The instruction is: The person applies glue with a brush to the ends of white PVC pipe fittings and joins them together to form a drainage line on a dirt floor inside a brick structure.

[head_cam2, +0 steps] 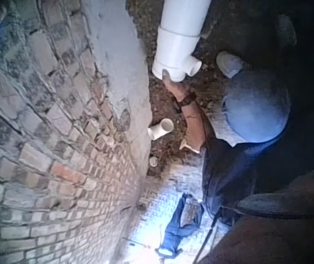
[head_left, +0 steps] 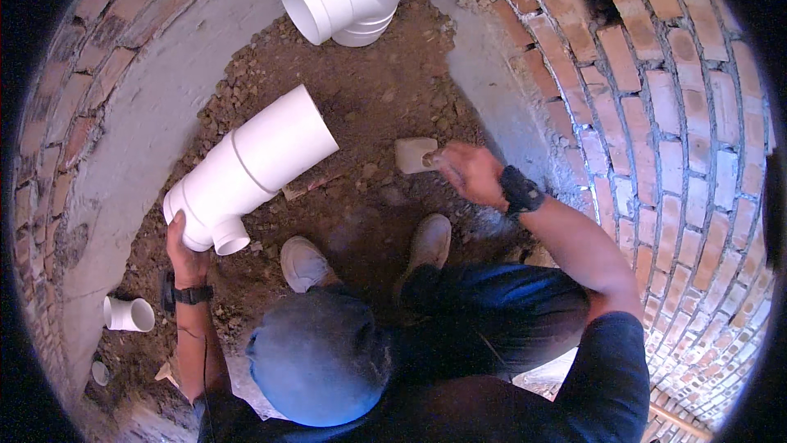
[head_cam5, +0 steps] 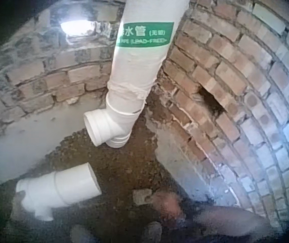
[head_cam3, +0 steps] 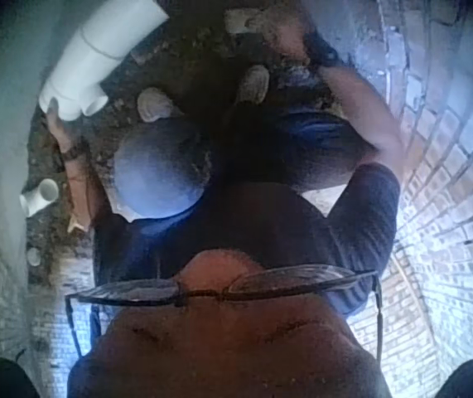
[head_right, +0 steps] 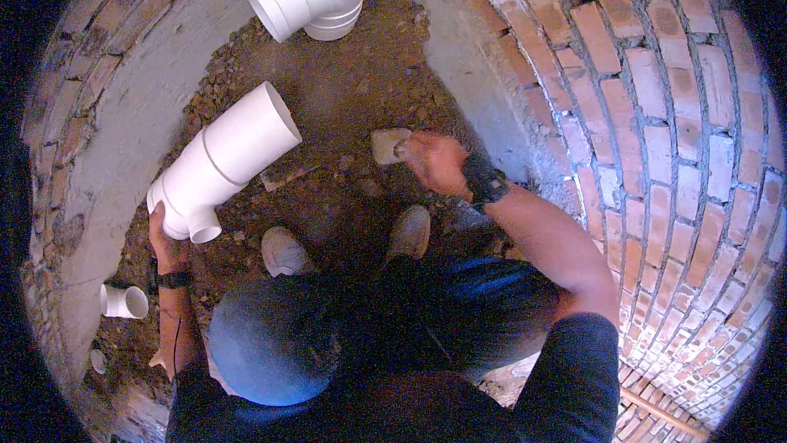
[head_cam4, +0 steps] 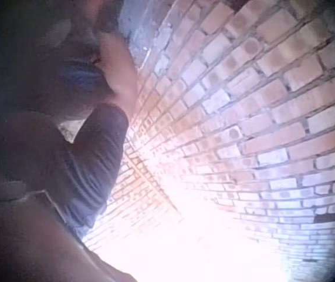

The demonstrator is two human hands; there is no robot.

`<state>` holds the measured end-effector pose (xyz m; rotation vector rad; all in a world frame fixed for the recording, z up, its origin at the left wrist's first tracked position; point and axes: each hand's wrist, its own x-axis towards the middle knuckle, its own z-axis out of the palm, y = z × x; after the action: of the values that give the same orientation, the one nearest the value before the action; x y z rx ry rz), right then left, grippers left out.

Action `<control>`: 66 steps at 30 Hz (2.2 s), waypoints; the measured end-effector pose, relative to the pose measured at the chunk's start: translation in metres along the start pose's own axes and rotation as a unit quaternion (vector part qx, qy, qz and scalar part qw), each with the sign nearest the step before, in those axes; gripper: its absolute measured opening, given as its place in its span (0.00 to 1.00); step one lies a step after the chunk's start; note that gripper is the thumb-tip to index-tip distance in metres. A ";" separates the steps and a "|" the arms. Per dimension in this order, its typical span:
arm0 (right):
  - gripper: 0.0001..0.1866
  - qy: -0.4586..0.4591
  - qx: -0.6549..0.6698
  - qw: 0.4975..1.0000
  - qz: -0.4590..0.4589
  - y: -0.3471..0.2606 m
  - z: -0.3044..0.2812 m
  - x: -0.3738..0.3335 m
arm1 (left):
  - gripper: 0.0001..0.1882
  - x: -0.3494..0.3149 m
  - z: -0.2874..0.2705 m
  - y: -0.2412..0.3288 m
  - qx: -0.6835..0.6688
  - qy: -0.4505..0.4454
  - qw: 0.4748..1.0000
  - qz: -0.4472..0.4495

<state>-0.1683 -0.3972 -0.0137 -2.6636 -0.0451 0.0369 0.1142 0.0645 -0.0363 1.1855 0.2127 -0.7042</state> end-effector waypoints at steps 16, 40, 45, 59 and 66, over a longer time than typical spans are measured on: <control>0.07 0.056 0.213 0.884 0.412 0.026 -0.006 -0.020 | 0.32 0.007 0.014 -0.016 0.010 0.040 0.999 -0.001; 0.09 -0.049 0.518 0.740 0.427 -0.137 -0.026 0.102 | 0.34 -0.008 -0.060 -0.005 -0.126 0.031 0.991 0.026; 0.07 0.134 0.662 0.648 0.353 -0.158 0.017 0.195 | 0.34 -0.024 -0.084 0.000 -0.104 0.063 0.992 0.045; 0.10 0.209 0.758 0.558 0.266 -0.149 0.017 0.291 | 0.32 -0.034 -0.108 -0.002 -0.124 0.061 0.990 0.033; 0.14 0.285 0.644 0.656 0.272 -0.183 0.035 0.269 | 0.32 -0.035 -0.109 0.005 -0.110 0.061 0.991 0.044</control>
<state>0.0950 -0.2087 0.0344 -1.0658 0.7108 -0.4169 0.1129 0.1774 -0.0571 1.0212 0.3306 -0.5165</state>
